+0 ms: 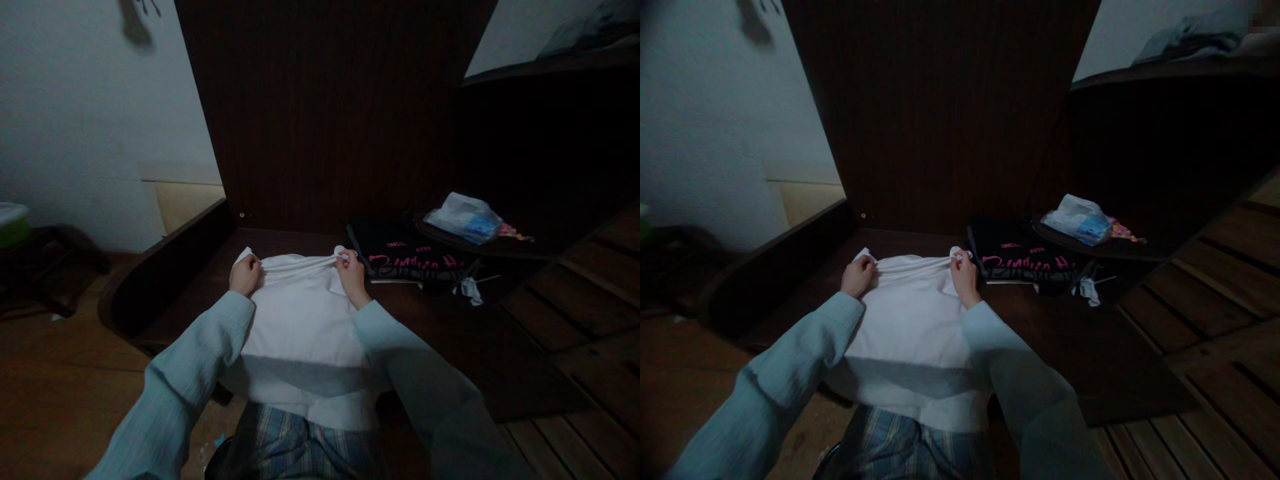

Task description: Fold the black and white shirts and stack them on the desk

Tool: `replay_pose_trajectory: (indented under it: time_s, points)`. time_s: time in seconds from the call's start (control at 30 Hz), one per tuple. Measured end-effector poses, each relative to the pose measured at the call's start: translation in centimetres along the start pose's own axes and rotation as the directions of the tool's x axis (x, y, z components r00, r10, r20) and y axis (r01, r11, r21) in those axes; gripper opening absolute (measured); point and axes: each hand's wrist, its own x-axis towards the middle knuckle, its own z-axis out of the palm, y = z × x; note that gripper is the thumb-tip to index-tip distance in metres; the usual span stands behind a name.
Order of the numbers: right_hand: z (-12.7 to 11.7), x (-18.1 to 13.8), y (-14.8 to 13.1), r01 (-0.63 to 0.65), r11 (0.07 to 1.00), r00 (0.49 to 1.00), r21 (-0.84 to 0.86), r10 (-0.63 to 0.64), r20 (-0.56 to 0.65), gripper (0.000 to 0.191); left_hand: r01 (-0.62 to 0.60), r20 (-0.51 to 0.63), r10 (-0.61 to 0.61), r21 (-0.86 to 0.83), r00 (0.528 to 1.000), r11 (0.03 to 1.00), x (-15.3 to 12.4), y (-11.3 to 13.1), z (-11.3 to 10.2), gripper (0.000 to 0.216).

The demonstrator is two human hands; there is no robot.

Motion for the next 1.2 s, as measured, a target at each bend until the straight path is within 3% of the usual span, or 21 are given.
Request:
replay_pose_trajectory:
  time_s: [0.1,0.2,0.3,0.37,0.53,0.63,0.7,0.77,0.83,0.87,0.93,0.97,1.0,1.03,1.1,1.17,1.2]
  points:
    - [0.1,0.3,0.4,0.092,0.99,0.986,0.103,-0.076,-0.146,0.041,0.098,0.003,-0.098,-0.006,0.995,0.995,-0.1,0.0,-0.1,0.027]
    - [0.2,0.3,0.7,0.185,0.983,0.966,-0.003,-0.182,-0.184,0.053,0.043,0.004,-0.043,0.031,0.999,0.999,-0.1,-0.1,0.1,0.034]
    - [0.5,0.1,1.2,0.25,0.957,0.961,-0.149,-0.264,-0.083,0.051,-0.054,-0.002,0.055,0.138,0.998,0.989,0.0,-0.4,0.3,0.043]
    - [0.8,-0.1,1.5,0.252,0.945,0.967,-0.209,-0.255,0.015,0.047,-0.081,0.035,0.075,0.18,0.997,0.98,0.2,-0.6,0.5,0.05]
    - [1.4,-0.3,2.2,0.197,0.921,0.97,-0.337,-0.134,0.203,0.033,-0.138,0.202,0.129,0.028,0.971,0.99,0.4,-1.0,0.7,0.067]
    - [1.5,-0.1,2.4,0.199,0.918,0.964,-0.344,-0.121,0.236,0.029,-0.178,0.315,0.208,-0.122,0.926,0.976,0.3,-0.9,1.0,0.05]
    - [1.6,0.0,2.6,0.2,0.923,0.965,-0.33,-0.127,0.229,0.028,-0.191,0.333,0.234,-0.156,0.914,0.969,0.2,-0.9,1.0,0.034]
    - [1.6,0.1,2.7,0.191,0.93,0.97,-0.315,-0.131,0.203,0.028,-0.186,0.197,0.211,-0.135,0.957,0.973,0.2,-1.0,0.8,0.024]
    - [1.7,0.2,2.8,0.188,0.935,0.975,-0.3,-0.141,0.169,0.03,-0.095,-0.097,0.083,-0.118,0.992,0.988,0.3,-1.2,0.2,0.023]
    - [1.8,0.2,2.8,0.193,0.937,0.976,-0.29,-0.154,0.154,0.031,-0.015,-0.269,-0.022,-0.138,0.963,0.99,0.3,-1.3,-0.1,0.024]
    - [1.8,0.2,2.7,0.222,0.94,0.973,-0.258,-0.196,0.121,0.032,0.105,-0.539,-0.216,-0.228,0.814,0.968,0.4,-1.5,-0.8,0.03]
    - [1.8,0.2,2.6,0.242,0.941,0.969,-0.238,-0.223,0.103,0.031,0.111,-0.62,-0.258,-0.266,0.741,0.958,0.3,-1.6,-1.0,0.034]
    - [1.8,0.2,2.5,0.263,0.939,0.965,-0.22,-0.25,0.084,0.031,0.078,-0.671,-0.254,-0.282,0.697,0.956,0.2,-1.5,-1.1,0.037]
    - [1.7,0.1,2.3,0.284,0.936,0.959,-0.206,-0.276,0.065,0.031,0.013,-0.692,-0.209,-0.277,0.691,0.961,0.1,-1.5,-1.1,0.04]
    - [1.5,-0.1,1.7,0.322,0.927,0.946,-0.192,-0.323,0.027,0.029,-0.157,-0.628,-0.032,-0.243,0.778,0.957,-0.1,-1.2,-0.6,0.039]
    - [1.1,-0.2,1.1,0.363,0.916,0.929,-0.171,-0.37,-0.011,0.025,-0.297,-0.426,0.176,-0.235,0.887,0.926,-0.1,-0.9,0.3,0.031]
    - [1.0,-0.4,0.8,0.385,0.91,0.919,-0.151,-0.393,-0.026,0.024,-0.34,-0.308,0.261,-0.241,0.915,0.909,-0.1,-0.8,0.7,0.027]
